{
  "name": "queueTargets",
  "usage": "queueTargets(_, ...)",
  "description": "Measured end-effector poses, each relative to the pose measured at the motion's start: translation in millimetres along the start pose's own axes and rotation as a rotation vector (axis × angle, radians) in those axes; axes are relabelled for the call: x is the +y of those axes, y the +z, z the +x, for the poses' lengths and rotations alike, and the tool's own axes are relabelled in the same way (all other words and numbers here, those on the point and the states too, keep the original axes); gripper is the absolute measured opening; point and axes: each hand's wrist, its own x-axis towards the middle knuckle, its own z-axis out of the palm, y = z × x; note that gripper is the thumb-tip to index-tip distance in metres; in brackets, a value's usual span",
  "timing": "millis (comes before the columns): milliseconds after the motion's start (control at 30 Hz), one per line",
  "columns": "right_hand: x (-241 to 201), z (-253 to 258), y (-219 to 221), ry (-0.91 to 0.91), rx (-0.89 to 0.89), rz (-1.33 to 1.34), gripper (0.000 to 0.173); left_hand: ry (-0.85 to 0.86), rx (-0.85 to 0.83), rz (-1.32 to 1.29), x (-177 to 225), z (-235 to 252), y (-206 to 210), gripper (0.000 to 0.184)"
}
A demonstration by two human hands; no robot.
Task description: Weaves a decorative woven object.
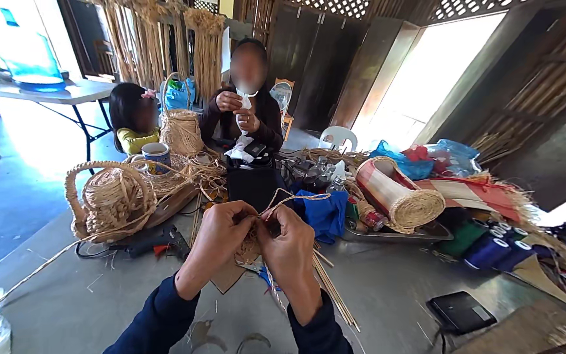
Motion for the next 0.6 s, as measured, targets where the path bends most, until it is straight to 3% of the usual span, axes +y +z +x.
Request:
queueTargets(300,-8,1,-12,0.068,-0.161,0.041,0.008,-0.001,0.021,0.042,1,-1,0,0.007)
queueTargets(600,2,0,-1,-0.015,-0.051,-0.073,0.003,0.006,0.023,0.080,0,-3,5,0.010)
